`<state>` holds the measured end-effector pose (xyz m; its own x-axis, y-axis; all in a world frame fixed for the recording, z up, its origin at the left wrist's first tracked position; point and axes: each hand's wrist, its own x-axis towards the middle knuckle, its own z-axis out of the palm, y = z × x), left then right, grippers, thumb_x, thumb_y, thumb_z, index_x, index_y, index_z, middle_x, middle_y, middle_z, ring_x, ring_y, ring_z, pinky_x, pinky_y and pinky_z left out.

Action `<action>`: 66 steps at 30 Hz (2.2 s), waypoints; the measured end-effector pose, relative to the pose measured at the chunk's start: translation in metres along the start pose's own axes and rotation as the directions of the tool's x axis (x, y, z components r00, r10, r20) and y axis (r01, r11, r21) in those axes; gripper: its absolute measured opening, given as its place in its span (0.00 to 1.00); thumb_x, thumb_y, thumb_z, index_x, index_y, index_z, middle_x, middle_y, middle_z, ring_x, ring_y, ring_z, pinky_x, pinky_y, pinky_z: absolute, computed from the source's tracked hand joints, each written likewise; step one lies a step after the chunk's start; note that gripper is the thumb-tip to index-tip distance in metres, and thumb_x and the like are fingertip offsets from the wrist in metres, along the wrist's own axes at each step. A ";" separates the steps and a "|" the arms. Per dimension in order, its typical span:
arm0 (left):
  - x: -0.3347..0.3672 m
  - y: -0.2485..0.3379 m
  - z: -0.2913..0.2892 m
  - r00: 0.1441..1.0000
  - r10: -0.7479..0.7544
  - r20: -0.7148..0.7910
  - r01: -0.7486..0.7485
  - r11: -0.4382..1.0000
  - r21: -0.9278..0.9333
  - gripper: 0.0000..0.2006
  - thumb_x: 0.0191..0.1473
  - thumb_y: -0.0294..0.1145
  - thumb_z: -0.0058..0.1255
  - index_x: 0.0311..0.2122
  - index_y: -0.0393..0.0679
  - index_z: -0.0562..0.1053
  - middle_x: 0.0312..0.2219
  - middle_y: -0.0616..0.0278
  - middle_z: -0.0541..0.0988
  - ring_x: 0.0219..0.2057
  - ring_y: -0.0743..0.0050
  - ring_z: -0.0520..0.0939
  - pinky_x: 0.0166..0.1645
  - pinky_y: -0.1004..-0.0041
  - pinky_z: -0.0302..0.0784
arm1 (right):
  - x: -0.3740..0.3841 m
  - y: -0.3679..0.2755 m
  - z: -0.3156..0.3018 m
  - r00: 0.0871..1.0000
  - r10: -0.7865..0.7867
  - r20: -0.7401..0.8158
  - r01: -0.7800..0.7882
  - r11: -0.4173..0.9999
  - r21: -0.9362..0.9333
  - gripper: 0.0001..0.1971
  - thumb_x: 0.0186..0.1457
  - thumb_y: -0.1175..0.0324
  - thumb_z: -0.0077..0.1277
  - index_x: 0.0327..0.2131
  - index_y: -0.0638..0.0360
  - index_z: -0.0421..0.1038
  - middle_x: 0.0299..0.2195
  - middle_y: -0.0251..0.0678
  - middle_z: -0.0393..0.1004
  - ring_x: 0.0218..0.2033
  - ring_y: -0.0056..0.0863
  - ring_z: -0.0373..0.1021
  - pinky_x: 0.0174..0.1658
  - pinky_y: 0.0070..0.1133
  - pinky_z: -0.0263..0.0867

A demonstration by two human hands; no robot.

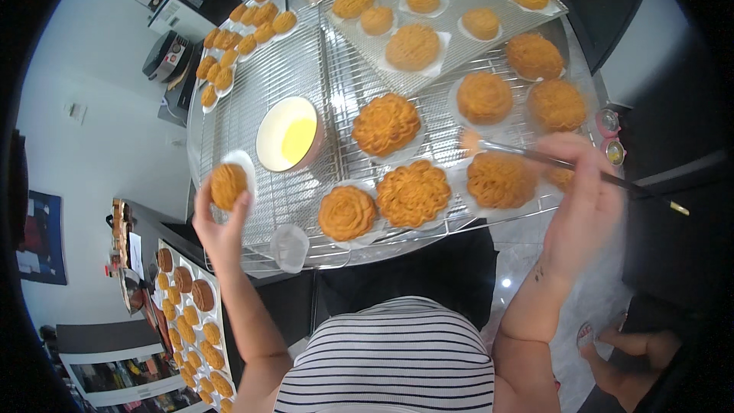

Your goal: The person applies a liquid glaze to several mooncakes using a brush, picking up each mooncake individually to coat the top and sides before placing it back on a wire rack or metal tray.

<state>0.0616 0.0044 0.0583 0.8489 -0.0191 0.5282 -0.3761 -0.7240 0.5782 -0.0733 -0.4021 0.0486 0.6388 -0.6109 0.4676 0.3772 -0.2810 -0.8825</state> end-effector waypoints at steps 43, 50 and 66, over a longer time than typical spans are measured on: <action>0.369 -0.120 0.226 0.802 -0.001 0.597 -0.318 0.845 0.430 0.48 0.38 0.67 0.60 0.60 0.41 0.69 0.57 0.45 0.73 0.59 0.50 0.74 0.65 0.57 0.62 | 0.017 0.021 -0.110 0.787 0.128 -0.603 -0.229 0.969 -0.092 0.22 0.71 0.58 0.39 0.40 0.72 0.72 0.39 0.41 0.73 0.41 0.27 0.68 0.54 0.25 0.61; 0.354 -0.099 0.239 0.788 0.114 0.605 -0.390 0.853 0.348 0.42 0.41 0.65 0.62 0.53 0.40 0.74 0.45 0.47 0.82 0.50 0.51 0.80 0.69 0.56 0.52 | 0.023 -0.018 -0.082 0.849 0.031 -0.527 -0.136 0.978 -0.161 0.22 0.71 0.59 0.39 0.40 0.73 0.73 0.39 0.43 0.75 0.39 0.26 0.69 0.53 0.23 0.61; 0.134 -0.048 0.021 0.829 -0.009 0.560 -0.204 0.926 0.317 0.30 0.41 0.48 0.69 0.46 0.36 0.78 0.38 0.47 0.82 0.38 0.54 0.84 0.45 0.64 0.78 | 0.066 -0.010 0.221 0.688 -0.162 0.708 0.381 0.910 -0.162 0.16 0.64 0.59 0.49 0.35 0.62 0.81 0.30 0.41 0.82 0.37 0.32 0.76 0.47 0.29 0.65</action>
<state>0.2013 0.0220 0.0883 0.9145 -0.3956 0.0845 -0.4042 -0.8850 0.2310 0.1129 -0.2756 0.0998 0.8527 0.1491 0.5006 0.4781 -0.6087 -0.6332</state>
